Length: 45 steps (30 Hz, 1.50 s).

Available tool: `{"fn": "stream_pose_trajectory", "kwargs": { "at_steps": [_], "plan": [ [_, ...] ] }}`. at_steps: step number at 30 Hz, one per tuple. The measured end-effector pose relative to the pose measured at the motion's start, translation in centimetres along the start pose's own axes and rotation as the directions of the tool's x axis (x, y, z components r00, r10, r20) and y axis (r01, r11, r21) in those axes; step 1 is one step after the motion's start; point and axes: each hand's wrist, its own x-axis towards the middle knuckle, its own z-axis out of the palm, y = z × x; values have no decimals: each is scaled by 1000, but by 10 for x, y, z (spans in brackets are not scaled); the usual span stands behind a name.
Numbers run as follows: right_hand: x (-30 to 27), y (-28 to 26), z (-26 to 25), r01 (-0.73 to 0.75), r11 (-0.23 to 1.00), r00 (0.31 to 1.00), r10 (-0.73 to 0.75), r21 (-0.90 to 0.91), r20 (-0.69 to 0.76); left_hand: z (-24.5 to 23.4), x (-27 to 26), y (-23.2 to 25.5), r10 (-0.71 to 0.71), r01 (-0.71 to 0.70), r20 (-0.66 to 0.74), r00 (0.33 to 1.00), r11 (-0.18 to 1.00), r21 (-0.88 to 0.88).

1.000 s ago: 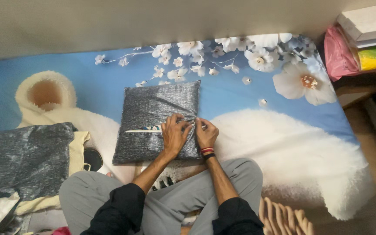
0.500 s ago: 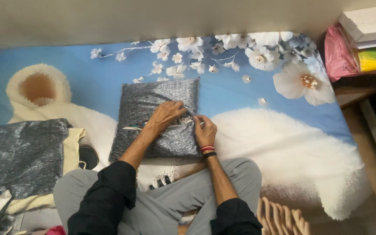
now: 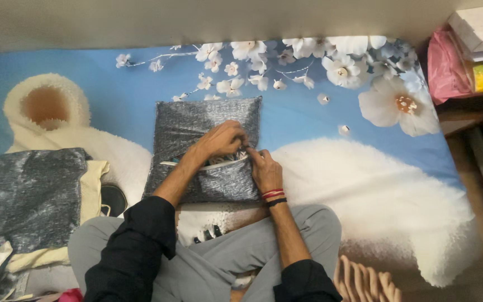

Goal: The person sits on a bed and puts a silver pillowcase onto a patterned pillow. They insert the pillow, smooth the fabric, and zip the closure. They repeat the process with a second pillow and a different patterned pillow.

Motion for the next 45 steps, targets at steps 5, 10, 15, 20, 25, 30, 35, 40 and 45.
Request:
{"fn": "stream_pose_trajectory", "kwargs": {
  "at_steps": [5,10,15,20,25,30,35,40,45],
  "plan": [
    [2,-6,-9,3,998,1000,-3,-61,-3,11,2,5,15,-29,56,998,969,244],
    [2,-21,-10,28,988,987,-52,-151,-153,35,-1,-18,283,-331,181,942,697,635],
    [-6,-23,-4,4,991,968,-38,-137,-248,42,-5,-26,483,-427,129,866,583,691],
    [-7,-25,-6,-153,986,972,137,-73,-191,46,-2,-25,405,-417,204,891,558,717],
    [-6,-22,-17,-179,971,961,207,158,-183,41,-6,-24,432,-394,142,891,579,714],
    [-7,-16,-16,-332,851,913,399,406,-90,41,-12,-20,440,-385,108,891,611,692],
    [-9,1,-9,-341,753,904,426,563,-22,39,-14,-20,365,-356,127,922,677,644],
    [-11,-3,-10,-330,779,911,411,533,-37,20,-21,-9,290,-258,-38,956,896,362],
    [-9,-1,-1,-363,799,897,439,479,-53,-12,-9,8,96,-96,-17,995,995,25]
  ]
}}
